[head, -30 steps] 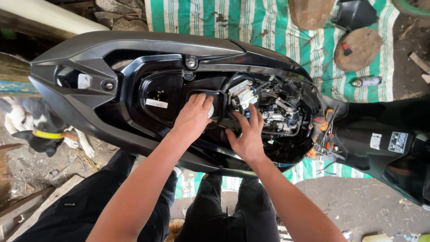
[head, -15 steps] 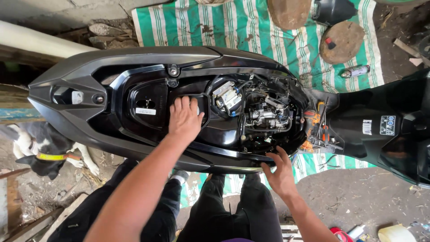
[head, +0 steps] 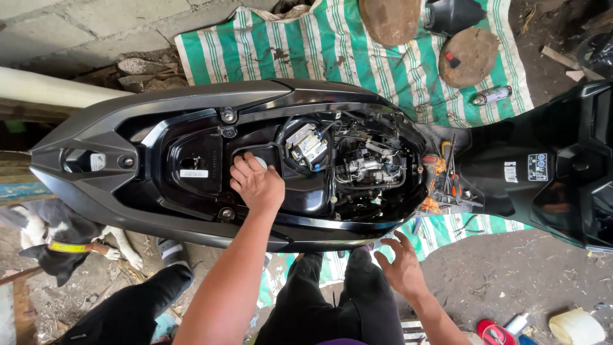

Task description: Reassembling motorcycle components by installing a plastic cover, cleaning the area with a cloth, and using a power drill on fasteners.

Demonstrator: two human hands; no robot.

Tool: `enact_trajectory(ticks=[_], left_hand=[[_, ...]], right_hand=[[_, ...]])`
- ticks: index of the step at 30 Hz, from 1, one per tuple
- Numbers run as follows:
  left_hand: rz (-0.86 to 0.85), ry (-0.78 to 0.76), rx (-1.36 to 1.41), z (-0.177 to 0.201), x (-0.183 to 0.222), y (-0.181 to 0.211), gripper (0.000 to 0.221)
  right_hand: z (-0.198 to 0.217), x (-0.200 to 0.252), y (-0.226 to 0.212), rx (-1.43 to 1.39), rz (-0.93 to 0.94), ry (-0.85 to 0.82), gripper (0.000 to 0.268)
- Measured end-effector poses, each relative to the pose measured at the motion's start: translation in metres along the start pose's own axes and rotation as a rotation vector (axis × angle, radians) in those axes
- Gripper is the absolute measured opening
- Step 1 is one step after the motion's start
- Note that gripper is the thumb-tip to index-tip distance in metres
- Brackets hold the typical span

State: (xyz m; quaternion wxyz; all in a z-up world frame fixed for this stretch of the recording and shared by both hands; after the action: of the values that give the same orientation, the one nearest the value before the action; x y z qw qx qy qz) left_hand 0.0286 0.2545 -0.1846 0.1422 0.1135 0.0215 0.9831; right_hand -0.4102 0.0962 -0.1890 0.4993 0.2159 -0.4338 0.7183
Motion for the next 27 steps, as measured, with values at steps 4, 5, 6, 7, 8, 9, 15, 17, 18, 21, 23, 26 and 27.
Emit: enact_trajectory(ticks=[4,5,6,7,8,9,15,17,18,21,23,26,27], left_hand=[[0.092,-0.05,-0.001,-0.006,-0.004,0.002,0.071],[0.012,-0.049,-0.067,-0.007,-0.004,0.003,0.072],[-0.068,-0.049,-0.132,-0.008,-0.004,0.005,0.074],[-0.073,-0.045,-0.13,0.0,-0.01,-0.001,0.074],[-0.186,-0.145,-0.191,-0.003,-0.014,0.003,0.071],[-0.299,-0.253,-0.255,-0.008,-0.012,0.004,0.069],[-0.899,-0.429,-0.544,0.011,-0.015,0.017,0.057],[-0.8,-0.246,-0.55,0.029,-0.008,0.029,0.066],[-0.696,-0.066,-0.556,0.047,-0.007,0.032,0.08],[-0.35,-0.212,-0.488,0.029,-0.03,0.007,0.079],[-0.283,-0.359,-0.403,0.027,-0.034,0.006,0.078],[-0.194,-0.546,-0.29,0.023,-0.039,0.005,0.072],[-0.171,-0.59,-0.261,0.022,-0.04,0.005,0.065]], right_hand=[[-0.002,0.0,0.012,0.015,-0.047,-0.036,0.051],[-0.002,-0.001,0.015,0.007,-0.035,-0.028,0.051],[-0.002,-0.002,0.019,-0.002,-0.022,-0.019,0.051],[-0.003,-0.007,0.029,-0.004,-0.021,-0.013,0.051],[-0.004,-0.012,0.036,0.028,0.005,-0.01,0.05],[-0.007,-0.012,0.045,0.061,0.024,-0.011,0.05],[-0.008,-0.016,0.077,0.115,0.099,-0.03,0.05],[-0.004,-0.015,0.088,0.108,0.09,-0.018,0.048],[-0.002,-0.015,0.093,0.098,0.08,-0.006,0.046],[0.003,-0.017,0.098,0.072,0.066,-0.032,0.048],[0.009,-0.016,0.09,0.07,0.044,-0.04,0.05],[0.011,-0.018,0.081,0.074,0.002,-0.063,0.052],[0.01,-0.019,0.081,0.084,-0.02,-0.079,0.054]])
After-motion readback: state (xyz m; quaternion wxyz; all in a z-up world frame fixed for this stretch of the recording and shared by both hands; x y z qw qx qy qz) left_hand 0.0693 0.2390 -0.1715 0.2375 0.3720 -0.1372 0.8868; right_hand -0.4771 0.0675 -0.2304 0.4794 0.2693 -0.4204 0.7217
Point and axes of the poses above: each hand's wrist, its own x-axis away from the middle knuckle, its own z-axis out of the back of the hand, y = z × x, the point moved 9 cm from there along -x, towards the middle knuckle, and after that the axes turned 5 degrees about -y, right-handed, at the moved point
